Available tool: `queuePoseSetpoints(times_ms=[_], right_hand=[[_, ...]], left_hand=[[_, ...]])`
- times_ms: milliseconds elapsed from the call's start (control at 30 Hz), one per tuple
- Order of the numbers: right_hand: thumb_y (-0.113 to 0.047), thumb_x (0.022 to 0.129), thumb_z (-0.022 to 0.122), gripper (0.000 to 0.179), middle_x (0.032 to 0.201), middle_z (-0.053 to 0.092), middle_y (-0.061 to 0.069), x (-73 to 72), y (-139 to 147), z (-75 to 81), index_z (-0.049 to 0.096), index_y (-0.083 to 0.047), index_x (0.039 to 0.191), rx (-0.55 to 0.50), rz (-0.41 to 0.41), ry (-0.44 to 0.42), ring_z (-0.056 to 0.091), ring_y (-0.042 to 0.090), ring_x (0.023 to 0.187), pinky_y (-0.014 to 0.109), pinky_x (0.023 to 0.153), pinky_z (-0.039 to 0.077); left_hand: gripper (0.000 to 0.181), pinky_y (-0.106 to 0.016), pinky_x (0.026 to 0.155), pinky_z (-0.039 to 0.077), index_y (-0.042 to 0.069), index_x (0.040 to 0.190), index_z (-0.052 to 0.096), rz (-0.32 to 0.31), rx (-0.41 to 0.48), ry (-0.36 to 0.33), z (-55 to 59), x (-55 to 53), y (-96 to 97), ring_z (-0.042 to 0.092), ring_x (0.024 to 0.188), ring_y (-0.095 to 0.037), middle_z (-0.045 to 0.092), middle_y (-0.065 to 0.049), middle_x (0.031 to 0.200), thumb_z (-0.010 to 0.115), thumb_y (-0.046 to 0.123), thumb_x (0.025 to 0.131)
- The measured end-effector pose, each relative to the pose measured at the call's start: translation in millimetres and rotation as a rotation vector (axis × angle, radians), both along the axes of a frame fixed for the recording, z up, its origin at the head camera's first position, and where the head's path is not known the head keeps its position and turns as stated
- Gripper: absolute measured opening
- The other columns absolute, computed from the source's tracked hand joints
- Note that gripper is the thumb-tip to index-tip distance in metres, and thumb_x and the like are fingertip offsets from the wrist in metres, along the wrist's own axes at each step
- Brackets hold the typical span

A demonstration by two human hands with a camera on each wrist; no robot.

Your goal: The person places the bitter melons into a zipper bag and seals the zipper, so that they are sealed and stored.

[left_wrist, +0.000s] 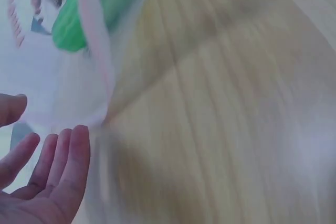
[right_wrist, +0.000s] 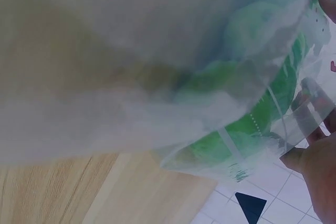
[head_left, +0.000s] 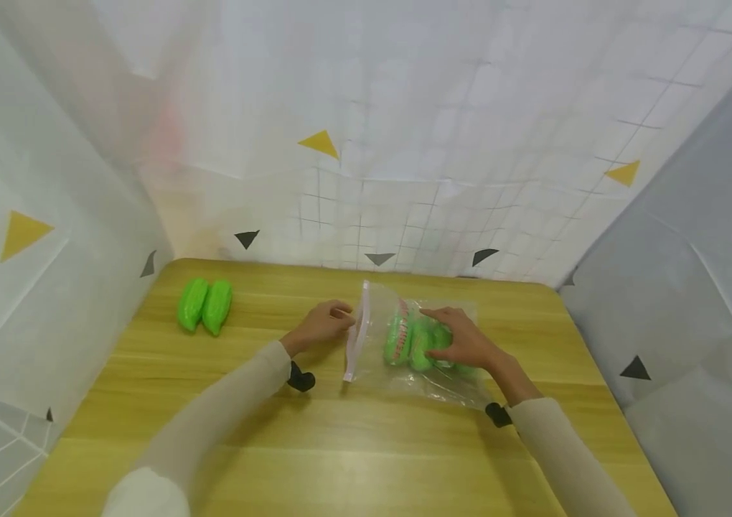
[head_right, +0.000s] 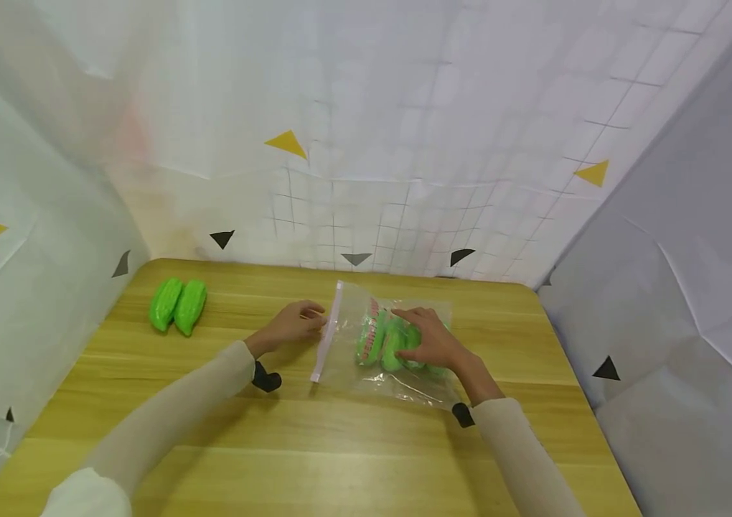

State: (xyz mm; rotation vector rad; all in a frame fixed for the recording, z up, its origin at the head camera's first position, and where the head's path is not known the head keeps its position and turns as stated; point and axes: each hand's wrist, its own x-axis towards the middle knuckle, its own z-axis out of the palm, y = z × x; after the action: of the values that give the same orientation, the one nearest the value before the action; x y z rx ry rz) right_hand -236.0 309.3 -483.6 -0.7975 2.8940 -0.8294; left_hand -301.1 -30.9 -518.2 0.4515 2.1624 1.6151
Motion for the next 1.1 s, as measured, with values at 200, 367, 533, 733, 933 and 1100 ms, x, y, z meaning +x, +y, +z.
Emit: queuePoseSetpoints(times_ms=[200, 367, 533, 733, 933, 1100], right_hand=[[-0.033, 0.077, 0.083, 0.076, 0.137, 0.052, 0.012, 0.1, 2, -1.2, 0.052, -0.008, 0.141, -0.002, 0.002, 0.007, 0.042, 0.034, 0.125, 0.058, 0.1, 0.037], [-0.033, 0.077, 0.083, 0.073, 0.136, 0.052, 0.011, -0.1, 3, -2.1, 0.053, -0.009, 0.14, -0.006, 0.001, 0.008, 0.042, 0.033, 0.125, 0.059, 0.099, 0.037], [-0.031, 0.078, 0.083, 0.072, 0.136, 0.051, 0.012, -0.1, 3, -3.0, 0.053, -0.01, 0.14, -0.005, 0.003, 0.009, 0.042, 0.033, 0.124, 0.059, 0.099, 0.037], [-0.032, 0.078, 0.083, 0.072, 0.135, 0.051, 0.013, 0.0, 4, -3.7, 0.053, -0.011, 0.14, 0.0, 0.001, 0.007, 0.043, 0.033, 0.124, 0.059, 0.098, 0.038], [-0.03, 0.078, 0.083, 0.072, 0.134, 0.051, 0.014, 0.8, 2, -0.6, 0.054, -0.008, 0.139, 0.002, 0.002, 0.016, 0.043, 0.035, 0.123, 0.059, 0.097, 0.038], [-0.029, 0.077, 0.084, 0.072, 0.133, 0.052, 0.013, 0.8, 1, 0.4, 0.054, -0.008, 0.139, -0.016, 0.007, 0.021, 0.043, 0.034, 0.123, 0.059, 0.097, 0.038]], left_hand=[[0.047, -0.046, 0.086, 0.054, -0.007, 0.136, 0.046, 0.018, 0.002, -0.012, 10.0, -4.7, -40.0, 0.061, 0.105, -0.042, 0.055, -0.022, 0.122, 0.061, 0.016, 0.098], [0.046, -0.043, 0.085, 0.055, -0.006, 0.135, 0.047, 0.07, -0.118, 0.081, 18.8, -12.4, -79.3, 0.06, 0.107, -0.039, 0.055, -0.023, 0.123, 0.061, 0.017, 0.097], [0.044, -0.044, 0.084, 0.053, -0.003, 0.132, 0.051, 0.156, -0.287, 0.198, 31.6, -17.8, -116.1, 0.058, 0.11, -0.036, 0.058, -0.023, 0.123, 0.062, 0.019, 0.096], [0.041, -0.047, 0.089, 0.05, -0.004, 0.13, 0.053, 0.312, -0.416, 0.224, 44.7, -25.3, -153.1, 0.058, 0.11, -0.039, 0.058, -0.026, 0.125, 0.058, 0.017, 0.095], [0.043, -0.056, 0.088, 0.046, -0.006, 0.126, 0.057, 0.451, -0.587, 0.331, 53.1, -23.3, -172.3, 0.05, 0.111, -0.047, 0.056, -0.028, 0.125, 0.06, 0.018, 0.091], [0.055, -0.062, 0.083, 0.041, -0.009, 0.13, 0.05, 0.444, -0.727, 0.346, 47.1, -19.7, -184.1, 0.04, 0.11, -0.051, 0.046, -0.034, 0.123, 0.064, 0.024, 0.087]])
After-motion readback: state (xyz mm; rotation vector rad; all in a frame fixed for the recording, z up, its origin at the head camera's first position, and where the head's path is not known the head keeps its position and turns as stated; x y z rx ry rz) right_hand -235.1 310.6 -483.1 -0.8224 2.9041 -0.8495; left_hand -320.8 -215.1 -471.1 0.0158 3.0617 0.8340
